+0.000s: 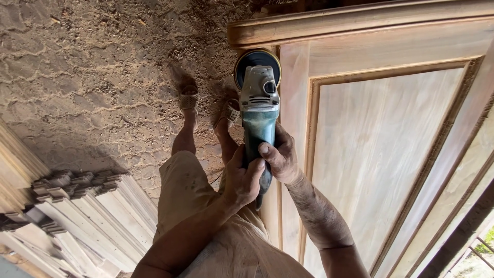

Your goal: Sanding a large wooden panel using a hand block and then a power sander.

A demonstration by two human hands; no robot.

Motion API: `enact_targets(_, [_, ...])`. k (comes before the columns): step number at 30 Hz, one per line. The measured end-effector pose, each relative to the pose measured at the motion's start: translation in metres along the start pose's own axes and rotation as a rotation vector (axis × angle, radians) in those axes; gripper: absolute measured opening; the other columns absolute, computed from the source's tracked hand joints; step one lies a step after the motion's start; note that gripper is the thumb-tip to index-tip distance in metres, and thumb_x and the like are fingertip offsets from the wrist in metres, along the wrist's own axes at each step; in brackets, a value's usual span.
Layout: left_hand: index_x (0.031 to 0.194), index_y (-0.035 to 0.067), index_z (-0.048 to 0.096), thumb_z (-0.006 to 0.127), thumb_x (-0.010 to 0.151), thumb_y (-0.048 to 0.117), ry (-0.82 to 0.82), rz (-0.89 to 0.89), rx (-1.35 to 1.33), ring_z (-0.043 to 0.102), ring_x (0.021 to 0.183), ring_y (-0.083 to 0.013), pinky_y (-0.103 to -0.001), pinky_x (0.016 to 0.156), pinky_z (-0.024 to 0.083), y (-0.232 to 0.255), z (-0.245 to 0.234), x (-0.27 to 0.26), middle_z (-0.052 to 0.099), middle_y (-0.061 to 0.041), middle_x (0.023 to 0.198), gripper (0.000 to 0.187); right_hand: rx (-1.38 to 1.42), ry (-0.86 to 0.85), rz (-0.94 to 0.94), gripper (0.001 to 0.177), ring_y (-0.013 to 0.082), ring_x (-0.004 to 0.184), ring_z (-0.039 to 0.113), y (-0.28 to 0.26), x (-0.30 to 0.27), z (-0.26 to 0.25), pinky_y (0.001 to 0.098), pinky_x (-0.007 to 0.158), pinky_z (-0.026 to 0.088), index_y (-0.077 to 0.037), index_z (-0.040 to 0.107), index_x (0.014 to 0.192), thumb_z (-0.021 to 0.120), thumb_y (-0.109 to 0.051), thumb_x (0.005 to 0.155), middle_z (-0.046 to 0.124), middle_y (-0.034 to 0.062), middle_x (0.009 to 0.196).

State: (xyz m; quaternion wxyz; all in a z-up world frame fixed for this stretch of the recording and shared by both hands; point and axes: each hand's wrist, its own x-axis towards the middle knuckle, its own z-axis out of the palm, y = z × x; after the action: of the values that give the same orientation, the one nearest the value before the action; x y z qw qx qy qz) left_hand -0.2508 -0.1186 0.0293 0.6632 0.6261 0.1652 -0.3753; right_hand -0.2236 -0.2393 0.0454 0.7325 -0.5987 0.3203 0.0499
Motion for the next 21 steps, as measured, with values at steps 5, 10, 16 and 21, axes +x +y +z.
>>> enact_targets(5, [0.097,0.005,0.065,0.07,0.086,0.029,-0.044,-0.064,0.038,0.073,0.078,-0.0279,-0.041,0.067,0.058,0.023,-0.019,-0.019,0.069,-0.018,0.078,0.027,0.025,0.016,0.066,0.053,0.0088,0.085,0.058,0.015,-0.03,0.004,0.0267,0.067,0.05,-0.005,0.067,0.121,0.08,-0.041,0.084,0.068,0.0036,0.092])
enact_targets(10, [0.093,0.007,0.071,0.075,0.08,0.022,-0.142,-0.169,0.157,0.073,0.069,-0.0245,-0.037,0.062,0.058,0.003,-0.066,-0.051,0.069,-0.014,0.072,0.021,0.192,0.013,0.187,0.062,0.014,0.085,0.059,0.043,-0.073,0.027,0.0325,0.069,0.053,0.002,0.065,0.124,0.085,-0.032,0.076,0.071,0.0091,0.096])
enact_targets(16, [0.101,0.005,0.072,0.084,0.077,0.021,-0.28,0.089,0.286,0.07,0.093,-0.0221,-0.037,0.071,0.057,-0.005,-0.141,-0.016,0.071,-0.015,0.084,0.031,0.457,0.148,0.102,0.053,0.0148,0.086,0.059,0.037,-0.058,0.076,0.0354,0.067,0.053,0.004,0.062,0.118,0.087,-0.017,0.077,0.067,0.0117,0.092])
enact_targets(21, [0.099,-0.002,0.063,0.078,0.088,0.021,-0.599,0.358,0.275,0.061,0.084,-0.0136,-0.035,0.076,0.053,0.014,-0.175,0.055,0.064,-0.008,0.087,0.03,0.261,0.311,0.058,0.053,0.0208,0.089,0.066,0.031,-0.014,0.114,0.0435,0.078,0.055,-0.006,0.063,0.115,0.089,-0.029,0.075,0.071,0.0124,0.095])
